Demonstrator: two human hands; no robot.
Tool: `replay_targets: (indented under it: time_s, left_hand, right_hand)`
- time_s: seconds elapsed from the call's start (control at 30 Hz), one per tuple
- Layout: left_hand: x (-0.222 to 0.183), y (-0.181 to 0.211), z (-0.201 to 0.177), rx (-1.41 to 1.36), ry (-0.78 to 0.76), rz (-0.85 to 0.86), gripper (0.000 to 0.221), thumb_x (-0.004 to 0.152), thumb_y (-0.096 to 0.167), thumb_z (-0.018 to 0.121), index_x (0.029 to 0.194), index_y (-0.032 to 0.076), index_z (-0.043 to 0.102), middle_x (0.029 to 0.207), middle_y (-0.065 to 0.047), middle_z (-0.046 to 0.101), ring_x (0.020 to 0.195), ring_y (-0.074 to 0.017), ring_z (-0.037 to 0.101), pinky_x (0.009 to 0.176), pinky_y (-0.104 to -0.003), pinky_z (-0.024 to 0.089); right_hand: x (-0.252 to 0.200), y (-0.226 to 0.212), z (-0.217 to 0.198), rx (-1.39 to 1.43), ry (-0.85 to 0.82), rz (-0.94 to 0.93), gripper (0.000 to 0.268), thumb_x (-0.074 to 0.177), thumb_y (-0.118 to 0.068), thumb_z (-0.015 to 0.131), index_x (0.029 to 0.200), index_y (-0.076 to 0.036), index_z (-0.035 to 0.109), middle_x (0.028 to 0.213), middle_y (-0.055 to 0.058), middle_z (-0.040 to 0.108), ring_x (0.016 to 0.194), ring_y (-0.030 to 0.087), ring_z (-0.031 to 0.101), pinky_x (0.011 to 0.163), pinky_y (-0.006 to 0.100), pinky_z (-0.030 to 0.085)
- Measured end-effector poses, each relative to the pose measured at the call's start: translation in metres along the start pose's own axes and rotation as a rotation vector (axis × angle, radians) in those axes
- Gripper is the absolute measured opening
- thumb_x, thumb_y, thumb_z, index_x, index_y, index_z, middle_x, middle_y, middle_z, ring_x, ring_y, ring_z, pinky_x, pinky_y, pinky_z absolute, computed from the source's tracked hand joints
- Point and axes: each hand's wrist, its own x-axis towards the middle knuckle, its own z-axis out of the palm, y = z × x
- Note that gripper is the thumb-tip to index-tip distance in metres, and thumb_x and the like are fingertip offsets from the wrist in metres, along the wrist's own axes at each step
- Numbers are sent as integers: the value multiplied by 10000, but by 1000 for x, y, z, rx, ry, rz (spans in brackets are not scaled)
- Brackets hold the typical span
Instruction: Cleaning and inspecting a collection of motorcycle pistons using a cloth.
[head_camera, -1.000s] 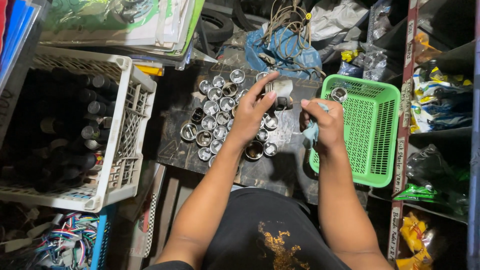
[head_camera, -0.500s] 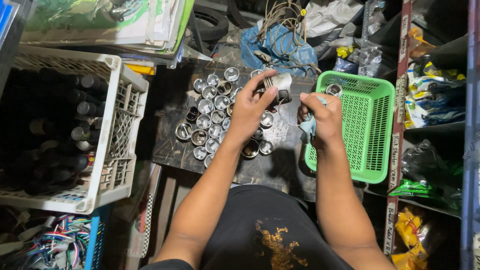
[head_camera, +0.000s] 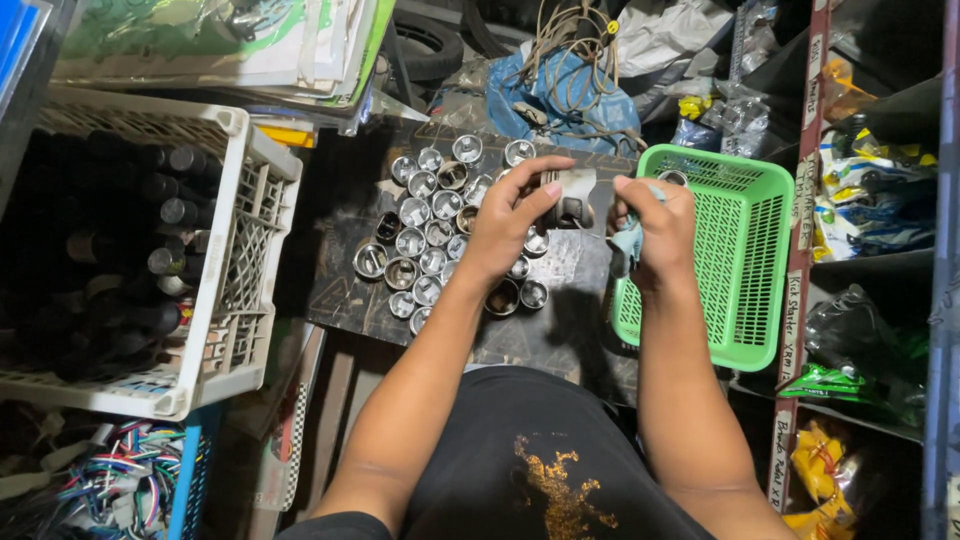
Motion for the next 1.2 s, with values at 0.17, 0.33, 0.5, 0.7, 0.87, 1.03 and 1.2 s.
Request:
replay_targets:
  time_s: [0.17,0.33,0.5,0.7,0.87,1.03,1.2]
  left_hand:
    - [-1,-6,8,-81,90,-23,428,959,248,703,1330,42,649,1237,-161,649,1142,-220,605,1032,-393,524]
    - [4,-11,5,-177,92,-40,435,1012,273,651,1360,17,606,1246,-223,638,1128,-292,642,1034,-440,532]
    - [5,-24,6,-292,76,-29,404,1050,254,610,1375,14,585,1253,-179,657,1155,-257,647,1034,-418,539]
    - [7,-25,4,-243,56,-30,409,1062,288,600,1365,16,571,1270,-190,647,1164,-272,650,1033,-430,544]
    - [9,-7,9,-61,129,-57,520,1026,351,648,1391,-2,533,1317,-268,590,1176,-380,639,1065,-491,512]
    - [6,-11,10,-30,223,-74,717,939,454,748,1422,-7,488,1221,-238,650,1109,-279,669,1045,-429,527]
    - [7,2,27,202,206,-80,757,1030,709,289,1201,101,707,1141,-231,676,1097,-367,674,1010,-495,507]
  right_hand:
    - [-8,-12,10,-157,83,-132,352,952,-149,700,633,-43,597,512,98,492,449,119,493,448,237,393]
    - [-9,-5,9,-61,22,-106,395,975,-145,651,612,-28,550,487,106,446,416,155,478,446,256,409]
    - [-8,0,6,238,-227,116,438,1012,-152,581,610,-80,422,440,51,302,323,143,345,328,254,324]
    - [-12,-2,4,436,-410,287,467,1031,-163,541,603,-119,361,444,-6,254,337,100,290,324,212,261]
    - [-10,-7,-10,445,-396,197,439,1061,-221,517,653,-123,387,459,-7,282,372,102,333,366,213,297]
    - [-10,-13,-12,205,-288,-80,445,1094,-222,514,686,-73,419,513,42,315,440,112,313,431,237,292]
    - [-19,-11,0,-179,-165,-207,466,1063,-187,611,627,-28,562,532,128,521,510,174,514,556,272,442]
